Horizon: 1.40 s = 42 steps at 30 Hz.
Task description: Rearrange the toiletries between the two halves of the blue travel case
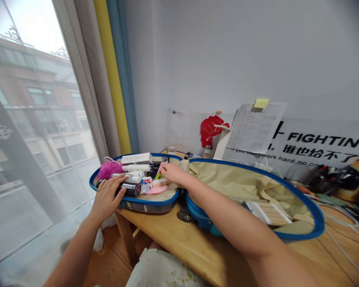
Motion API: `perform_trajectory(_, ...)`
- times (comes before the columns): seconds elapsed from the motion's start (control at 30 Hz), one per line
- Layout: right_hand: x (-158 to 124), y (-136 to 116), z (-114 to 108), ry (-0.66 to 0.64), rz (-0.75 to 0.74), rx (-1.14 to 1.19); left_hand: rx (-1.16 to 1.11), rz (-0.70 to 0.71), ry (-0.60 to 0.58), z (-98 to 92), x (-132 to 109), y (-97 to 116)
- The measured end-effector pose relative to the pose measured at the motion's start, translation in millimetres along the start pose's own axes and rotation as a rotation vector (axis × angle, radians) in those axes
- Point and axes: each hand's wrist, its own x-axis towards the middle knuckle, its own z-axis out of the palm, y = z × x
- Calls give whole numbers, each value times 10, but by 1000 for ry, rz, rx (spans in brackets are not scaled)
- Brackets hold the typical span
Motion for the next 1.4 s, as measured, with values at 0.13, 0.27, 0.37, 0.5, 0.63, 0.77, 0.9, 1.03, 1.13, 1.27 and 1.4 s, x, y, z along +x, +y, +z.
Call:
perform_trajectory(0.13,68,-70,132,-38,-79,97,4,3,-2,1,2,6)
perform_trajectory(0.27,96,-123,235,-76,-141,167,10,0,-6,-4,1,12)
perform_trajectory(0.37,98,-123,261,-91,-161,209,9,2,-5,-7,3,12)
perform_trajectory(0.5,102,-101,277,-82,-162,234,7,0,-4,-5,4,6)
perform_trajectory(0.63,98,-68,280,-75,-163,241,6,2,-1,0,-1,-1)
perform_trajectory(0.77,91,-23,254,-56,-146,247,8,6,-6,-2,-5,-5)
perform_trajectory(0.9,103,6,232,14,-93,248,7,8,0,-4,-2,-1)
perform_trajectory(1.03,109,-4,220,52,-77,237,8,10,8,3,1,-4)
perform_trajectory(1.13,94,-21,208,19,-107,236,12,12,7,9,-1,-14)
perform_trajectory(1.27,62,-43,187,-1,-120,216,13,11,6,11,-6,-16)
perform_trajectory(1.4,19,-74,184,-36,-132,200,13,5,7,7,-7,-8)
